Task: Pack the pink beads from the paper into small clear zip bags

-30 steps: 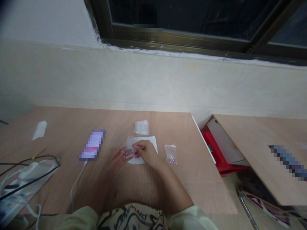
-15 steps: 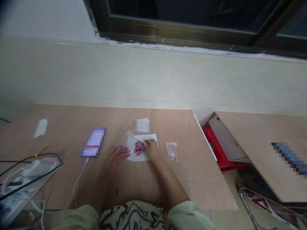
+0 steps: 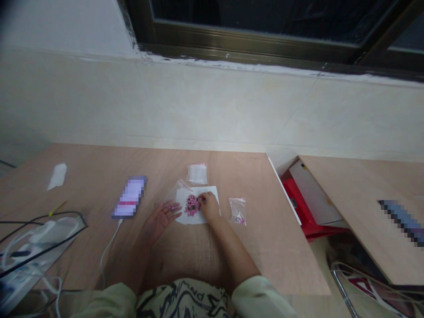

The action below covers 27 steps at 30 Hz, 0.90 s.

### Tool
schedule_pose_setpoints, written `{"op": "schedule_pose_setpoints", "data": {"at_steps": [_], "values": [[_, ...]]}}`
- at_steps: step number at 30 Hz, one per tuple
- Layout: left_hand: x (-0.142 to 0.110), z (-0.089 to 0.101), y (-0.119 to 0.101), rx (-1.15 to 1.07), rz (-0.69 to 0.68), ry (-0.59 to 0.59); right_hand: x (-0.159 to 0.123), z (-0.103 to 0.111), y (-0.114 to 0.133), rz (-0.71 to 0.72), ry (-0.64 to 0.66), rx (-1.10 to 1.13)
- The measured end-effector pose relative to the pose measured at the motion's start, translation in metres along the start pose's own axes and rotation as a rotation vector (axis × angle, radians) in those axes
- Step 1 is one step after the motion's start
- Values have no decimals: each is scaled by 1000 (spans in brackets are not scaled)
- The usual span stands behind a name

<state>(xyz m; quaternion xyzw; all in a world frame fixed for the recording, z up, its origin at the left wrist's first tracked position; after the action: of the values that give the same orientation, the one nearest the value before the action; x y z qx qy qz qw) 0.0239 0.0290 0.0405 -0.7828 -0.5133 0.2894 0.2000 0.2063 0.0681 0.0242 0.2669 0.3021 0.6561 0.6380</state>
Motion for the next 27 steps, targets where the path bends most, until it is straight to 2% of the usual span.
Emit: {"op": "schedule_pose_setpoints", "data": {"at_steps": [8, 14, 20, 27], "values": [[-7, 6, 5, -11, 15, -17, -2, -3, 1, -24, -68, -17], [-5, 7, 5, 53, -14, 18, -9, 27, 19, -80, -86, 154], [0, 4, 7, 76, -16, 40, -4, 43, 37, 64, -9, 420], [-5, 1, 7, 140, -4, 11, -13, 49, 54, 163, 69, 382]]}}
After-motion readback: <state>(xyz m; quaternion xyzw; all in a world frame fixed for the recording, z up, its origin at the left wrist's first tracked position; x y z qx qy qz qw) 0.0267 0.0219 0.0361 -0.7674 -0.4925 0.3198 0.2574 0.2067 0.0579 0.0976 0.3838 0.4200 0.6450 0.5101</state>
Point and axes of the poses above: each hand's wrist, its own x-axis towards the middle knuckle, its own z-axis out of the back of the hand, y = z × x, the point moved 2 cm from there along x, towards the middle knuckle, and after that the axes turned 3 degrees about y, right-handed, at the moved point
